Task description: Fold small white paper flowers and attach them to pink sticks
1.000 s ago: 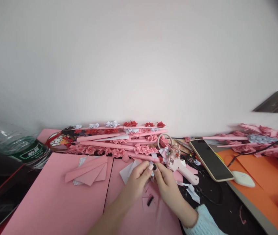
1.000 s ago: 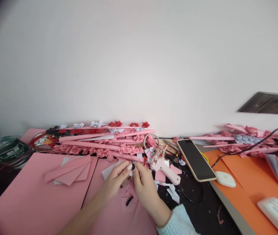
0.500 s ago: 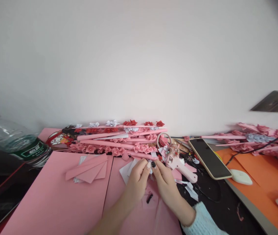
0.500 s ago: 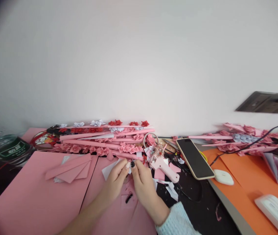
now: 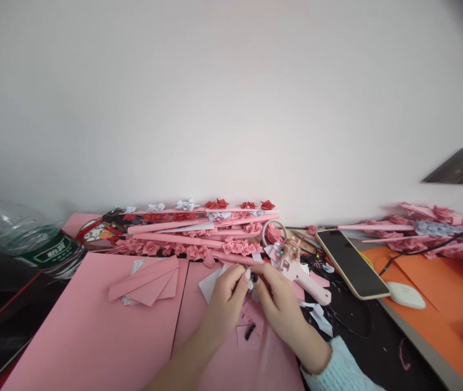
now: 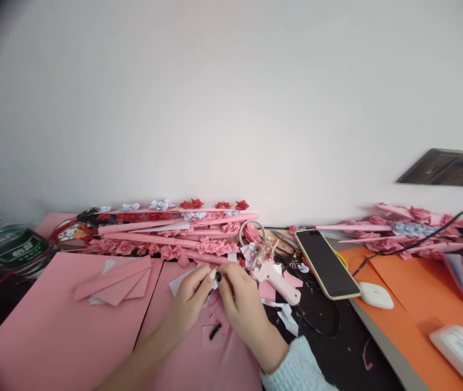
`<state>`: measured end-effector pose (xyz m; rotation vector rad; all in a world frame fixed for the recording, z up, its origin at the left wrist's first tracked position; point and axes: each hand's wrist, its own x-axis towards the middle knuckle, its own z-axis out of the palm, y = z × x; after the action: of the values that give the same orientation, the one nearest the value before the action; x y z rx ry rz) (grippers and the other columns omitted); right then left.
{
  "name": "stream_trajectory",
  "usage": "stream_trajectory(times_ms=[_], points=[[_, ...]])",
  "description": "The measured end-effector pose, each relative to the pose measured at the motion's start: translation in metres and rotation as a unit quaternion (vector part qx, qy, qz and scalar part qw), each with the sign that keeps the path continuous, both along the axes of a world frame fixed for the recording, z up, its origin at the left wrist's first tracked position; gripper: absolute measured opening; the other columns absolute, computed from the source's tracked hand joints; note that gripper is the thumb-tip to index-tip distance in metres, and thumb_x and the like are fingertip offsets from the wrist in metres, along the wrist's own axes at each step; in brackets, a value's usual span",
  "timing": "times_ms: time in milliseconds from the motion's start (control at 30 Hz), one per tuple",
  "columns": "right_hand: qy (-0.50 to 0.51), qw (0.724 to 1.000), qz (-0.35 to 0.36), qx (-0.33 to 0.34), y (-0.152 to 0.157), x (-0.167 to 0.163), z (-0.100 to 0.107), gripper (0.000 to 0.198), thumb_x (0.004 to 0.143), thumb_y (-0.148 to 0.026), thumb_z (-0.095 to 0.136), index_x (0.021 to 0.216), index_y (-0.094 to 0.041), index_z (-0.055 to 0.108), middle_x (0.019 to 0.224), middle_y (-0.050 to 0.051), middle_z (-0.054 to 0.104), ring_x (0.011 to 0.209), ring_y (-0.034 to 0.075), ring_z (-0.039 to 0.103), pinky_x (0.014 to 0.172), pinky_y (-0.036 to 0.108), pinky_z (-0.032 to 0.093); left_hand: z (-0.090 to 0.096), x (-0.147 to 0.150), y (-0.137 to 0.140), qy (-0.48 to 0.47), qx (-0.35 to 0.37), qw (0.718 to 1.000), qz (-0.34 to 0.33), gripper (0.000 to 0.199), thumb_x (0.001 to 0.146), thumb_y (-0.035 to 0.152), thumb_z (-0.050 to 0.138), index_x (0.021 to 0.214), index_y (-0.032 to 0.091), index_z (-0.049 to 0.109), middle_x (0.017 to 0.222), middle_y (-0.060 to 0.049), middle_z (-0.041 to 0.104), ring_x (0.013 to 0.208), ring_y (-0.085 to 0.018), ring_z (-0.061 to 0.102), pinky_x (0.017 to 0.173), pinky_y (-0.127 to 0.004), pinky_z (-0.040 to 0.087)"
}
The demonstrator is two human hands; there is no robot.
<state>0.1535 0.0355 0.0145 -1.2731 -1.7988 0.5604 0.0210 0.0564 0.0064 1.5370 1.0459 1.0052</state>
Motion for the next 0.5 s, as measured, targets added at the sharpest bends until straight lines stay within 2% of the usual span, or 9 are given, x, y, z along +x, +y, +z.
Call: stream_trajectory(times_ms=[167,333,400,500], points=[[-0.04,0.998,0.039,-0.018,0.0029,0.0043,0.003,0.018,0.09,-0.015,0.036,0.074,-0.02,0.041,0.069,0.0,0.049,0.063,0.014,0.047,0.058,0.025,0.035,0.0,-0.0003,0.0001,-0.013,-0.021,0.999,-0.022,0.028,0.09,0.029,0.036,0.064,0.019,0.031,0.063,0.004,0.031,0.059,-0.011,0.031,0.055,-0.023,0.027],[-0.023,0.998,0.041,-0.035,0.0037,0.003,0.0005,0.022,0.091,-0.016,0.033,0.07,-0.021,0.034,0.061,-0.003,0.041,0.055,0.013,0.04,0.052,0.024,0.03,0.0017,0.0007,0.0001,-0.026,-0.032,0.999,-0.032,0.029,0.09,0.031,0.037,0.064,0.019,0.032,0.063,0.004,0.032,0.06,-0.011,0.03,0.055,-0.023,0.026],[-0.021,0.998,0.033,-0.038,0.0037,0.0014,0.0005,0.021,0.091,-0.016,0.032,0.071,-0.021,0.035,0.061,-0.003,0.041,0.054,0.013,0.039,0.051,0.024,0.029,0.0019,-0.0001,0.0011,-0.045,-0.063,0.996,-0.041,0.029,0.089,0.034,0.039,0.065,0.019,0.032,0.061,0.005,0.029,0.057,-0.01,0.028,0.053,-0.023,0.025],[-0.019,0.999,0.024,-0.035,0.0037,0.0003,0.0005,0.021,0.091,-0.016,0.032,0.071,-0.021,0.036,0.061,-0.002,0.043,0.054,0.013,0.041,0.052,0.025,0.03,0.0013,-0.0036,0.0041,-0.081,-0.156,0.982,-0.073,0.034,0.086,0.044,0.043,0.064,0.018,0.037,0.057,0.006,0.028,0.049,-0.008,0.025,0.047,-0.023,0.02]])
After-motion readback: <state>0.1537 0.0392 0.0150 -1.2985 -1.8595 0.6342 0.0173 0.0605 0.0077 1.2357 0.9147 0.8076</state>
